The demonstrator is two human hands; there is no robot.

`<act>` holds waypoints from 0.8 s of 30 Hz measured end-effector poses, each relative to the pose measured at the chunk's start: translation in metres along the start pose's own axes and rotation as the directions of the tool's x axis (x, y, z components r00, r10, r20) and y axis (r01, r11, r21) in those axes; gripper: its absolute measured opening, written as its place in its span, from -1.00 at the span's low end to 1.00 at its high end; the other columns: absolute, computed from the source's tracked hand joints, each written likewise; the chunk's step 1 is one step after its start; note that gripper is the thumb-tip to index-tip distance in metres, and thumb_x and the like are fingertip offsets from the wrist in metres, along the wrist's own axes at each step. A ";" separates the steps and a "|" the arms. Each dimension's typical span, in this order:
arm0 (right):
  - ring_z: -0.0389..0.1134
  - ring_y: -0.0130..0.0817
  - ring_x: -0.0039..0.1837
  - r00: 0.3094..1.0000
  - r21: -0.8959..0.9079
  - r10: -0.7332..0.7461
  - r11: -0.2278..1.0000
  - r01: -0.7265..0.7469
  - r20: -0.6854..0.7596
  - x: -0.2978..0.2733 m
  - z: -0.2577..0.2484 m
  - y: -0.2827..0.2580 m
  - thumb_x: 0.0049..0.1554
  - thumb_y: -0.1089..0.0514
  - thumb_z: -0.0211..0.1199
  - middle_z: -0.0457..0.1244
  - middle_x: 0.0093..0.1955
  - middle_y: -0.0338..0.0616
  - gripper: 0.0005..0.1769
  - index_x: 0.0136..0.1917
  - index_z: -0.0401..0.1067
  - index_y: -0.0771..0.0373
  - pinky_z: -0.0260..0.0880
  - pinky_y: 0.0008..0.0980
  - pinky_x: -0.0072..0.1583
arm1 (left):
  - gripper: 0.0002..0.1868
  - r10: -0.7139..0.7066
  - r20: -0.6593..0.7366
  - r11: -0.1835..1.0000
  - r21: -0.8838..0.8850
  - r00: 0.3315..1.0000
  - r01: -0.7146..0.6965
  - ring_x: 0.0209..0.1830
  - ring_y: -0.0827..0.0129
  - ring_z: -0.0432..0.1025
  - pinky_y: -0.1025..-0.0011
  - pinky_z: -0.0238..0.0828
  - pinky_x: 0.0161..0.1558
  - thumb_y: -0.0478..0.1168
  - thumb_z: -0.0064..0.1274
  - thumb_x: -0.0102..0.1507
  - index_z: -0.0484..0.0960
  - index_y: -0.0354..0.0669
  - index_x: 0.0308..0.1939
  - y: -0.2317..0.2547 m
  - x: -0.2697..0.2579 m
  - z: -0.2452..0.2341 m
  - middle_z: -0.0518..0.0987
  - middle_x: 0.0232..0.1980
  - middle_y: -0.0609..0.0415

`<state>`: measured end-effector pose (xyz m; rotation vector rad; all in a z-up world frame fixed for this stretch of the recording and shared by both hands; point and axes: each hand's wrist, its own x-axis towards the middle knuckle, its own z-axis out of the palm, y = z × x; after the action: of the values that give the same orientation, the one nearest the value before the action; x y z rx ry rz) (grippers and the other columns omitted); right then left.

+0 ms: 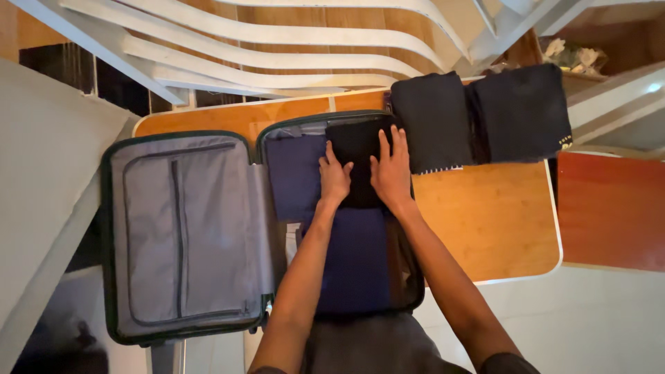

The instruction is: The person packs a suitcase by placing folded clothes into the main compartment and then closing the interior divider.

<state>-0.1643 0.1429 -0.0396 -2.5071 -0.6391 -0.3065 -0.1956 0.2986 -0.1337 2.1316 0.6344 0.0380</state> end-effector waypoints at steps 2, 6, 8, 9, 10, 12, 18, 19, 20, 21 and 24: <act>-0.22 0.29 0.69 0.999 -0.024 -0.039 0.999 0.039 0.010 0.015 0.016 0.009 0.26 0.15 0.23 -0.16 0.67 0.36 -0.24 0.60 0.02 0.43 -0.12 0.12 0.59 | -0.02 0.015 0.042 1.000 -0.001 0.999 -0.015 0.28 -0.34 0.27 -0.05 0.30 0.29 -0.16 0.19 0.29 -0.09 -0.17 0.65 0.002 -0.003 -0.008 0.26 0.34 -0.46; -0.33 0.19 0.73 0.993 -0.161 -0.026 0.986 0.045 0.119 0.013 0.049 0.027 0.35 0.01 0.06 -0.27 0.72 0.33 -0.21 0.63 -0.09 0.54 -0.27 0.08 0.64 | 0.04 0.174 0.015 0.968 0.183 0.985 -0.173 0.45 -0.33 0.06 -0.07 0.13 0.44 -0.26 0.20 0.21 -0.13 -0.21 0.63 0.020 -0.008 -0.021 0.08 0.48 -0.45; -0.33 0.19 0.74 0.992 -0.153 -0.043 0.986 0.061 0.115 0.007 0.058 0.034 0.39 -0.01 0.01 -0.29 0.73 0.33 -0.22 0.64 -0.10 0.55 -0.29 0.06 0.66 | 0.09 0.429 -0.043 0.874 0.273 0.902 -0.402 0.61 -0.37 -0.17 -0.16 -0.07 0.54 -0.35 0.17 0.10 -0.13 -0.26 0.61 0.027 -0.006 -0.021 -0.13 0.60 -0.48; -0.34 0.19 0.75 0.992 -0.150 -0.052 0.986 0.068 0.112 0.005 0.060 0.035 0.41 -0.02 -0.01 -0.30 0.73 0.33 -0.23 0.65 -0.11 0.55 -0.31 0.05 0.67 | 0.06 0.428 -0.001 0.865 0.291 0.904 -0.409 0.62 -0.36 -0.23 -0.18 -0.12 0.53 -0.32 0.15 0.12 -0.11 -0.24 0.61 0.029 -0.005 -0.018 -0.18 0.62 -0.45; -0.34 0.19 0.75 0.992 -0.141 -0.044 0.988 0.061 0.122 0.003 0.061 0.035 0.40 -0.02 -0.02 -0.29 0.73 0.32 -0.22 0.64 -0.11 0.55 -0.31 0.05 0.67 | 0.03 0.424 0.040 0.856 0.310 0.905 -0.414 0.63 -0.36 -0.30 -0.20 -0.17 0.52 -0.29 0.12 0.14 -0.10 -0.23 0.61 0.028 -0.006 -0.015 -0.23 0.64 -0.42; -0.34 0.20 0.75 0.990 -0.125 -0.030 0.991 0.048 0.139 0.003 0.060 0.036 0.38 -0.04 -0.03 -0.29 0.73 0.32 -0.22 0.63 -0.10 0.55 -0.33 0.04 0.66 | -0.02 0.413 0.062 0.854 0.320 0.909 -0.410 0.66 -0.33 -0.36 -0.21 -0.22 0.53 -0.23 0.07 0.17 -0.06 -0.19 0.62 0.022 -0.008 -0.010 -0.27 0.67 -0.36; -0.36 0.23 0.72 0.983 -0.075 -0.018 0.997 0.032 0.184 0.007 0.063 0.036 0.37 -0.12 -0.04 -0.30 0.71 0.37 -0.17 0.61 -0.09 0.57 -0.35 0.07 0.64 | -0.06 0.424 0.007 0.867 0.286 0.906 -0.408 0.69 -0.29 -0.34 -0.20 -0.18 0.55 -0.20 0.01 0.19 -0.02 -0.13 0.63 0.008 -0.007 -0.001 -0.22 0.69 -0.30; -0.36 0.22 0.73 0.982 -0.078 -0.022 0.996 0.037 0.188 0.005 0.064 0.038 0.37 -0.13 -0.05 -0.30 0.71 0.37 -0.17 0.61 -0.09 0.57 -0.35 0.06 0.64 | -0.07 0.426 0.008 0.865 0.288 0.905 -0.410 0.69 -0.29 -0.34 -0.20 -0.18 0.55 -0.20 0.01 0.20 -0.02 -0.13 0.63 0.007 -0.007 0.000 -0.22 0.69 -0.30; -0.36 0.21 0.73 0.982 -0.079 -0.030 0.996 0.045 0.189 0.005 0.064 0.039 0.37 -0.13 -0.05 -0.30 0.71 0.37 -0.17 0.61 -0.09 0.57 -0.36 0.06 0.65 | -0.07 0.430 0.006 0.862 0.293 0.903 -0.413 0.69 -0.29 -0.34 -0.20 -0.17 0.55 -0.20 0.00 0.20 -0.02 -0.12 0.64 0.007 -0.006 0.000 -0.22 0.70 -0.29; -0.36 0.21 0.73 0.981 -0.080 -0.037 0.995 0.053 0.189 0.005 0.065 0.039 0.38 -0.13 -0.05 -0.29 0.71 0.37 -0.17 0.61 -0.09 0.57 -0.36 0.06 0.65 | -0.07 0.426 0.012 0.866 0.284 0.904 -0.412 0.69 -0.30 -0.34 -0.21 -0.17 0.54 -0.20 0.00 0.20 -0.02 -0.13 0.63 0.007 -0.005 -0.001 -0.23 0.69 -0.30; -0.35 0.21 0.73 0.979 -0.169 -0.039 0.983 0.073 0.198 0.004 0.065 0.037 0.38 -0.13 -0.05 -0.29 0.70 0.39 -0.16 0.61 -0.10 0.59 -0.35 0.05 0.64 | -0.08 0.429 0.031 0.865 0.276 0.903 -0.420 0.68 -0.31 -0.34 -0.20 -0.13 0.52 -0.21 0.01 0.20 -0.01 -0.13 0.63 0.010 -0.005 -0.005 -0.23 0.69 -0.31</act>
<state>-0.1369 0.1525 -0.1088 -2.7146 -0.7925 -0.1439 -0.1967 0.2955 -0.1218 2.5137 0.1779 0.2393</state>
